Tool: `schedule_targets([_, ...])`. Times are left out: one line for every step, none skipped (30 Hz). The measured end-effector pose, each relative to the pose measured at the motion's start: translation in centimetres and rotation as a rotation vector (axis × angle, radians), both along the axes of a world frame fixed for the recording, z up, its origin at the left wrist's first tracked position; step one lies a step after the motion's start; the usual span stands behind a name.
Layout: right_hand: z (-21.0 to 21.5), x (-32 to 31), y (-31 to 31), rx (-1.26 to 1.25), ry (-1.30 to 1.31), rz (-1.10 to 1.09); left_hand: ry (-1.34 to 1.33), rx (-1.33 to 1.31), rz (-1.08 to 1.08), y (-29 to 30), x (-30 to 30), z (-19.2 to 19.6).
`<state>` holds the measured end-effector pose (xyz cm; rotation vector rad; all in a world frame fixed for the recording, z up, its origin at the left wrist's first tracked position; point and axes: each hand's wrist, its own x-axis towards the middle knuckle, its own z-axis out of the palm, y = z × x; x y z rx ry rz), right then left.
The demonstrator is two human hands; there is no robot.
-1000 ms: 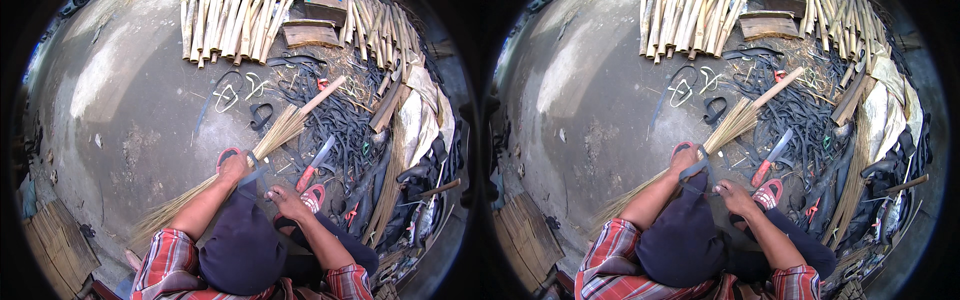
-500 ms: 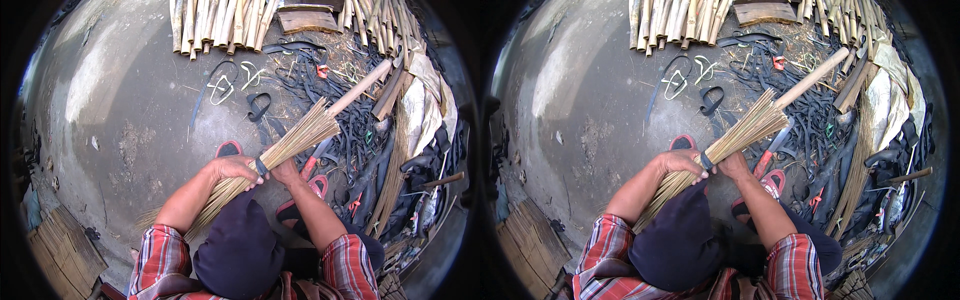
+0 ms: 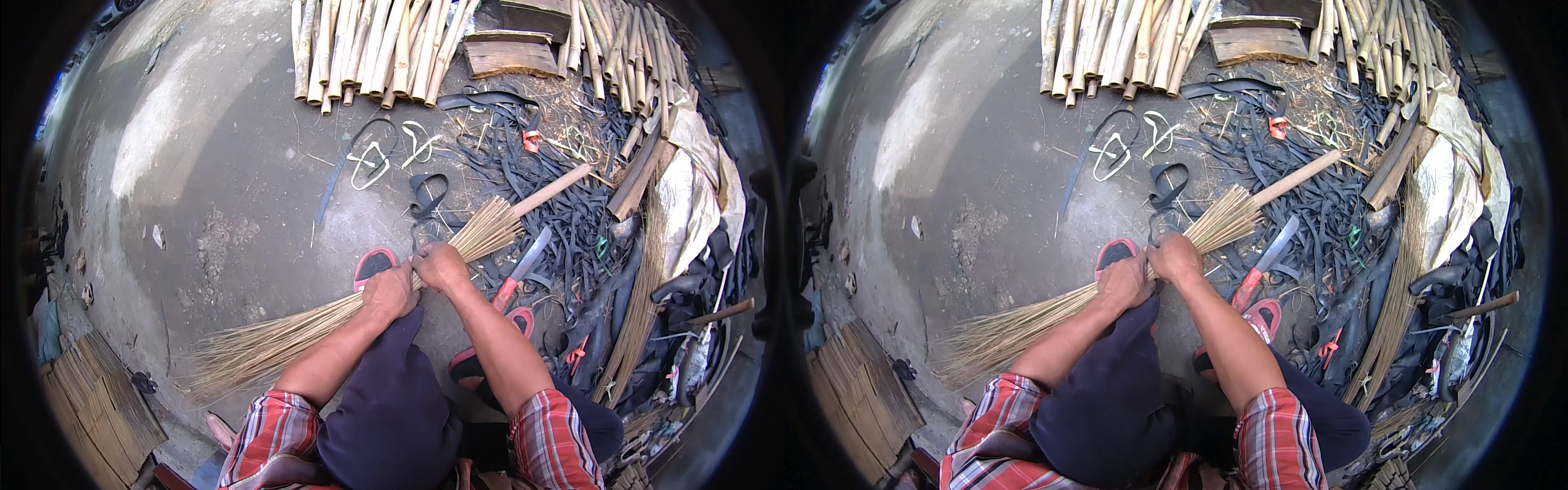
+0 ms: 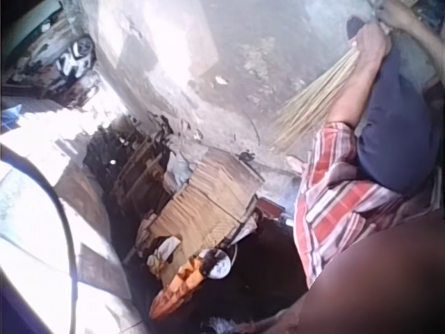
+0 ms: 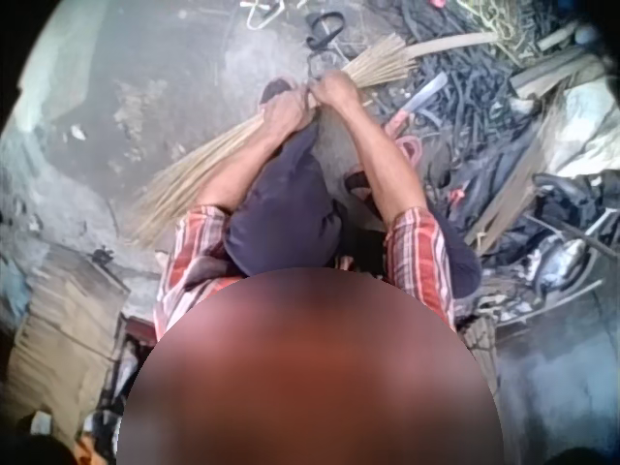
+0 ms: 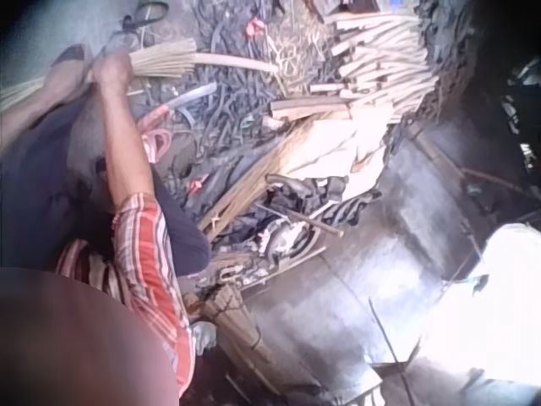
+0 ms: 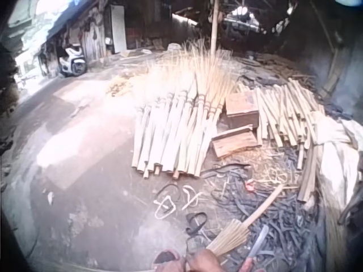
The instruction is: The person assembles a traditional broom by bundling straw-like bristles and securing them to a bamboo handle with black rubber strips. They repeatedly wrap and tighten the strips around the junction, then place the finished broom aside and begin another.
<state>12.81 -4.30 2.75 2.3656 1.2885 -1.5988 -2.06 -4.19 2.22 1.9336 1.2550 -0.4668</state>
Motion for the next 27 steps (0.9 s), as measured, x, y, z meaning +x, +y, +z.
schedule_targets([-0.1,0.0,0.1,0.076,0.178,-0.119,-0.035,-0.017,0.028,0.1,-0.1,-0.3])
schedule_targets([0.0,0.1,-0.1,0.101,0.345,-0.271,-0.051,-0.027,0.050,0.3,-0.1,-0.5])
schedule_targets([0.3,0.0,-0.5,0.077,0.489,-0.436,-0.046,-0.064,0.065,0.4,-0.2,-0.7])
schedule_targets([1.1,0.3,-1.5,0.157,0.594,-0.510,-0.065,-0.044,0.062,0.7,-0.3,-0.9])
schedule_targets([1.8,0.2,-2.4,0.203,0.547,-0.503,-0.064,-0.051,0.051,0.9,-0.3,-1.1])
schedule_targets([2.7,0.2,-3.7,0.250,0.545,-0.502,-0.066,-0.076,0.031,1.0,-0.3,-1.1])
schedule_targets([3.7,0.3,-4.9,0.297,0.540,-0.507,-0.047,-0.073,0.028,1.1,-0.3,-1.2])
schedule_targets([4.6,0.7,-6.1,0.264,0.528,-0.445,-0.037,-0.076,0.014,1.3,-0.4,-1.3])
schedule_targets([5.4,0.7,-7.3,0.284,0.556,-0.477,-0.033,-0.054,0.008,1.5,-0.3,-1.5])
schedule_targets([6.1,0.8,-8.6,0.285,0.560,-0.513,-0.094,-0.045,-0.002,1.7,-0.5,-1.6])
schedule_targets([6.6,0.9,-9.7,0.272,0.567,-0.558,-0.120,-0.060,-0.002,1.9,-0.6,-1.9])
schedule_targets([6.9,1.2,-10.5,0.171,0.577,-0.588,-0.118,-0.073,-0.003,2.3,-0.6,-2.2])
schedule_targets([7.0,1.6,-11.5,0.101,0.624,-0.568,-0.125,-0.080,-0.001,2.7,-0.7,-2.6])
schedule_targets([7.0,2.0,-12.4,0.031,0.671,-0.543,-0.194,-0.100,-0.016,3.2,-1.1,-2.9])
schedule_targets([6.6,2.4,-13.4,0.005,0.758,-0.505,-0.263,-0.154,0.000,3.7,-1.5,-3.3])
schedule_targets([6.1,2.7,-14.5,-0.010,0.837,-0.477,-0.318,-0.228,0.008,4.3,-1.7,-3.5])
schedule_targets([5.2,2.8,-15.4,-0.028,0.711,-0.411,-0.349,-0.289,0.002,4.7,-2.0,-3.7])
schedule_targets([3.9,2.6,-16.0,0.009,0.645,-0.331,-0.390,-0.344,0.015,5.0,-2.3,-3.7])
schedule_targets([2.3,2.6,-16.2,0.021,0.556,-0.246,-0.467,-0.619,0.123,5.0,-2.5,-3.7])
schedule_targets([0.6,2.7,-16.0,0.178,0.474,-0.179,-0.517,-0.850,0.225,4.9,-2.7,-3.4])
schedule_targets([-1.1,2.8,-15.6,0.302,0.364,-0.109,-0.552,-1.098,0.320,4.7,-2.7,-3.1])
schedule_targets([-2.6,3.0,-15.2,0.347,0.207,-0.037,-0.559,-1.200,0.334,4.4,-2.7,-2.8])
schedule_targets([-3.9,3.0,-14.4,0.528,0.192,-0.035,-0.559,-1.261,0.314,4.1,-2.5,-2.4])
schedule_targets([-5.2,2.9,-13.2,0.627,0.136,-0.031,-0.553,-1.330,0.297,3.7,-2.3,-2.1])
schedule_targets([-5.9,3.0,-12.0,0.705,0.093,-0.036,-0.514,-1.397,0.285,3.5,-2.0,-1.9])
schedule_targets([-6.1,3.4,-11.1,0.635,0.064,-0.016,-0.495,-1.414,0.282,3.5,-1.7,-1.7])
schedule_targets([-5.9,3.6,-10.1,0.545,0.051,-0.006,-0.535,-1.300,0.256,3.5,-1.4,-1.7])
